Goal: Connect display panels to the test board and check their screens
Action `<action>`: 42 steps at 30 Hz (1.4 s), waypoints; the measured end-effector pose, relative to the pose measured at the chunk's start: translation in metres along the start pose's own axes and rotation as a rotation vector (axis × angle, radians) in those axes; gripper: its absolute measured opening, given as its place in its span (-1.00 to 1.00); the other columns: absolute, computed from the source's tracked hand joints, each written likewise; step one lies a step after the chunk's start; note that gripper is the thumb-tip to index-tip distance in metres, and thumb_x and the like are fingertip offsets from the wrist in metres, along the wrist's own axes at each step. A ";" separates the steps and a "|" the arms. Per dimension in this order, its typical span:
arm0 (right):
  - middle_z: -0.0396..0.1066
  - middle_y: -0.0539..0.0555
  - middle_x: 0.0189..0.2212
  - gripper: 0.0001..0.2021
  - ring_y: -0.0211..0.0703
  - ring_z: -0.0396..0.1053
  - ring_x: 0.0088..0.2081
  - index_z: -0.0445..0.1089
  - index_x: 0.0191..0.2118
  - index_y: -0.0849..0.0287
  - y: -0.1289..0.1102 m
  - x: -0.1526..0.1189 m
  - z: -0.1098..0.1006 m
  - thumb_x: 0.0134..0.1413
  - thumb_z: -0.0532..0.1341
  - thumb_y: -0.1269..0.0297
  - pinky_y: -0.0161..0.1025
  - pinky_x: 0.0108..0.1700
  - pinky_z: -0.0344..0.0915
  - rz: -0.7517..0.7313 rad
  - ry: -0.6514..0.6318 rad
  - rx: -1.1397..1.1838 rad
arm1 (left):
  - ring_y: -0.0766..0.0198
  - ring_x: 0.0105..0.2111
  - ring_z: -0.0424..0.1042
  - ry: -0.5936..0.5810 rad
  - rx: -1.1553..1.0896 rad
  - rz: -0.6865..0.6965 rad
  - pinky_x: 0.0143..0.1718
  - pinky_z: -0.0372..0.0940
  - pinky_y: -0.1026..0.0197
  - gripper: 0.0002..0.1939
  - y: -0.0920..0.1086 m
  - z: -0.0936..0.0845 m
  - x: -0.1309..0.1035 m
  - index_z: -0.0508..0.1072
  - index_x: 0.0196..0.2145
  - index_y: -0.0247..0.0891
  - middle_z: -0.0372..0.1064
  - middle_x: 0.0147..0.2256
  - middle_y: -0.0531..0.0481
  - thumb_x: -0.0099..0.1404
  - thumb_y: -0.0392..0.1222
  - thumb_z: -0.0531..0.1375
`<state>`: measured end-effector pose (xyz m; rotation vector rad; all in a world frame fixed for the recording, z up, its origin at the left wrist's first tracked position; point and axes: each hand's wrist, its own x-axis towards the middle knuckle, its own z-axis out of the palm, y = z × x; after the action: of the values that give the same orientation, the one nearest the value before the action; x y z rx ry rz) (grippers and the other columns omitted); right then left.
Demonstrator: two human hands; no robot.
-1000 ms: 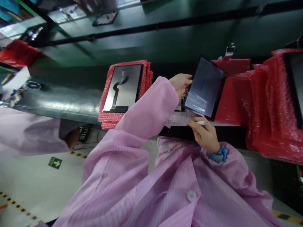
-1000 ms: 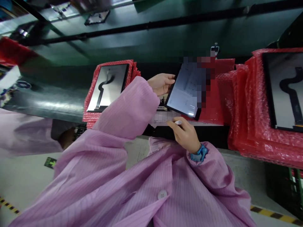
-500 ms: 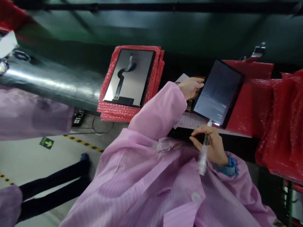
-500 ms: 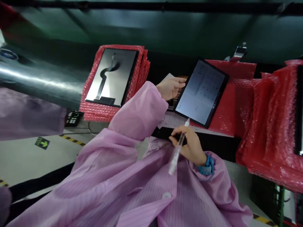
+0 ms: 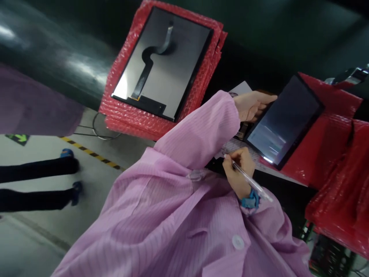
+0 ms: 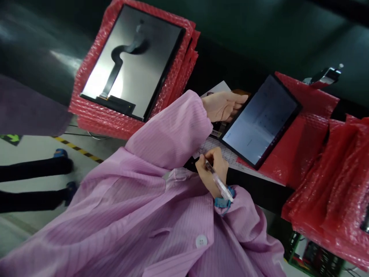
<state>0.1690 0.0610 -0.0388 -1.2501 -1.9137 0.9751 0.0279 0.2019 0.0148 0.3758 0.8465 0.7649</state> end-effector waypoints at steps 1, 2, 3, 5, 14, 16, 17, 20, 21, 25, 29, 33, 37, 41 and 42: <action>0.18 -0.15 -0.63 -0.79 -0.34 0.15 -0.62 0.15 -0.45 0.06 0.000 -0.001 0.002 0.12 0.22 0.34 -0.33 -0.54 0.16 0.006 0.017 -0.030 | 0.28 -0.40 0.38 -0.004 0.008 -0.006 -0.28 0.30 0.24 -0.67 0.000 0.000 -0.001 0.48 0.04 -0.40 0.54 -0.25 -0.13 0.57 -0.21 -0.01; 0.15 -0.15 -0.65 -0.75 -0.35 0.12 -0.63 0.12 -0.48 0.07 0.000 -0.002 0.003 0.14 0.21 0.33 -0.32 -0.54 0.14 -0.002 0.029 -0.058 | 0.29 -0.41 0.37 -0.007 0.017 -0.009 -0.29 0.30 0.24 -0.65 0.001 0.001 -0.002 0.45 0.11 -0.44 0.54 -0.17 -0.16 0.57 -0.21 -0.01; 0.14 -0.15 -0.66 -0.72 -0.35 0.11 -0.63 0.10 -0.50 0.07 0.000 -0.002 0.003 0.16 0.20 0.33 -0.32 -0.53 0.14 -0.014 0.036 -0.079 | 0.30 -0.40 0.36 -0.011 0.024 -0.011 -0.29 0.29 0.25 -0.62 0.001 0.001 -0.003 0.41 0.16 -0.47 0.54 -0.09 -0.20 0.58 -0.21 -0.01; 0.13 -0.13 -0.67 -0.70 -0.34 0.10 -0.64 0.09 -0.52 0.06 -0.001 -0.003 0.003 0.20 0.18 0.31 -0.29 -0.53 0.12 -0.026 0.034 -0.095 | 0.32 -0.39 0.36 -0.017 0.028 -0.009 -0.29 0.29 0.26 -0.58 0.002 0.002 -0.005 0.36 0.22 -0.52 0.50 0.01 -0.25 0.58 -0.20 -0.01; 0.12 -0.09 -0.67 -0.67 -0.27 0.09 -0.65 0.06 -0.52 0.03 0.000 -0.003 0.003 0.26 0.16 0.23 -0.21 -0.55 0.10 -0.023 -0.007 -0.099 | 0.30 -0.40 0.39 -0.002 0.017 -0.002 -0.30 0.30 0.25 -0.63 0.002 0.001 -0.005 0.44 0.12 -0.49 0.54 -0.17 -0.20 0.58 -0.20 -0.01; 0.11 -0.09 -0.67 -0.67 -0.28 0.08 -0.65 0.06 -0.52 0.03 0.000 -0.004 0.003 0.25 0.16 0.25 -0.22 -0.56 0.10 -0.037 -0.004 -0.103 | 0.27 -0.37 0.41 -0.004 0.013 -0.002 -0.26 0.32 0.23 -0.62 0.002 0.001 -0.004 0.45 0.13 -0.47 0.55 -0.19 -0.19 0.57 -0.19 -0.01; 0.12 -0.09 -0.66 -0.67 -0.28 0.09 -0.64 0.06 -0.52 0.03 0.000 -0.004 0.003 0.25 0.16 0.27 -0.22 -0.55 0.12 -0.033 -0.006 -0.110 | 0.27 -0.37 0.41 -0.001 0.016 -0.002 -0.25 0.32 0.23 -0.62 0.002 0.001 -0.004 0.44 0.13 -0.47 0.55 -0.18 -0.19 0.58 -0.20 -0.02; 0.15 -0.08 -0.65 -0.67 -0.25 0.12 -0.63 0.06 -0.51 0.03 -0.002 -0.004 0.001 0.27 0.16 0.28 -0.19 -0.52 0.15 -0.030 -0.010 -0.122 | 0.27 -0.37 0.41 0.004 0.019 0.001 -0.24 0.31 0.21 -0.63 0.001 0.000 -0.002 0.46 0.10 -0.47 0.54 -0.19 -0.18 0.57 -0.18 -0.01; 0.15 -0.07 -0.65 -0.67 -0.24 0.12 -0.63 0.06 -0.50 0.02 -0.003 -0.004 0.000 0.27 0.15 0.27 -0.19 -0.53 0.15 -0.034 -0.018 -0.124 | 0.27 -0.37 0.41 -0.001 0.015 -0.003 -0.24 0.31 0.21 -0.64 0.001 -0.001 -0.001 0.47 0.07 -0.45 0.54 -0.21 -0.18 0.57 -0.17 -0.01; 0.15 -0.05 -0.65 -0.66 -0.21 0.14 -0.62 0.04 -0.50 0.02 -0.006 -0.004 -0.002 0.30 0.13 0.23 -0.17 -0.52 0.16 -0.007 -0.034 -0.140 | 0.27 -0.36 0.41 -0.008 0.019 0.009 -0.22 0.31 0.20 -0.68 0.000 -0.002 0.002 0.47 -0.05 -0.41 0.52 -0.18 -0.20 0.57 -0.16 0.00; 0.17 -0.06 -0.64 -0.66 -0.23 0.16 -0.61 0.06 -0.51 0.04 -0.007 -0.004 -0.002 0.30 0.14 0.26 -0.18 -0.49 0.19 0.010 -0.060 -0.136 | 0.30 -0.37 0.40 0.001 0.042 0.026 -0.23 0.32 0.21 -0.72 0.000 -0.001 0.001 0.43 -0.21 -0.40 0.48 -0.23 -0.16 0.56 -0.19 0.02; 0.17 -0.10 -0.65 -0.66 -0.28 0.14 -0.63 0.08 -0.53 0.05 -0.002 -0.004 0.001 0.23 0.18 0.33 -0.23 -0.52 0.15 -0.043 0.018 -0.104 | 0.32 -0.39 0.39 0.006 0.056 0.019 -0.26 0.32 0.23 -0.68 0.001 0.000 -0.001 0.40 -0.28 -0.36 0.40 -0.38 -0.04 0.58 -0.18 -0.01; 0.11 -0.14 -0.68 -0.66 -0.31 0.09 -0.67 0.09 -0.55 0.06 0.002 -0.003 0.005 0.17 0.23 0.39 -0.25 -0.58 0.07 -0.124 0.092 -0.090 | 0.33 -0.39 0.40 -0.018 0.050 0.023 -0.24 0.32 0.24 -0.70 0.001 -0.001 -0.001 0.39 -0.28 -0.35 0.41 -0.36 0.00 0.57 -0.18 0.00; 0.11 -0.14 -0.67 -0.65 -0.31 0.09 -0.66 0.09 -0.53 0.06 0.003 -0.003 0.005 0.18 0.24 0.40 -0.25 -0.57 0.09 -0.143 0.106 -0.105 | 0.31 -0.36 0.41 -0.022 0.047 0.018 -0.20 0.31 0.22 -0.69 0.000 -0.002 -0.001 0.40 -0.26 -0.36 0.42 -0.34 -0.02 0.57 -0.17 0.00; 0.10 -0.14 -0.67 -0.65 -0.32 0.09 -0.66 0.08 -0.53 0.06 0.002 -0.003 0.005 0.18 0.23 0.41 -0.25 -0.57 0.09 -0.148 0.108 -0.103 | 0.30 -0.35 0.41 -0.020 0.048 0.019 -0.19 0.31 0.22 -0.69 -0.001 -0.002 -0.001 0.41 -0.26 -0.36 0.42 -0.34 -0.03 0.57 -0.17 -0.01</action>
<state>0.1669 0.0575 -0.0438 -1.1742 -1.9617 0.7270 0.0263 0.2008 0.0138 0.4338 0.8446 0.7587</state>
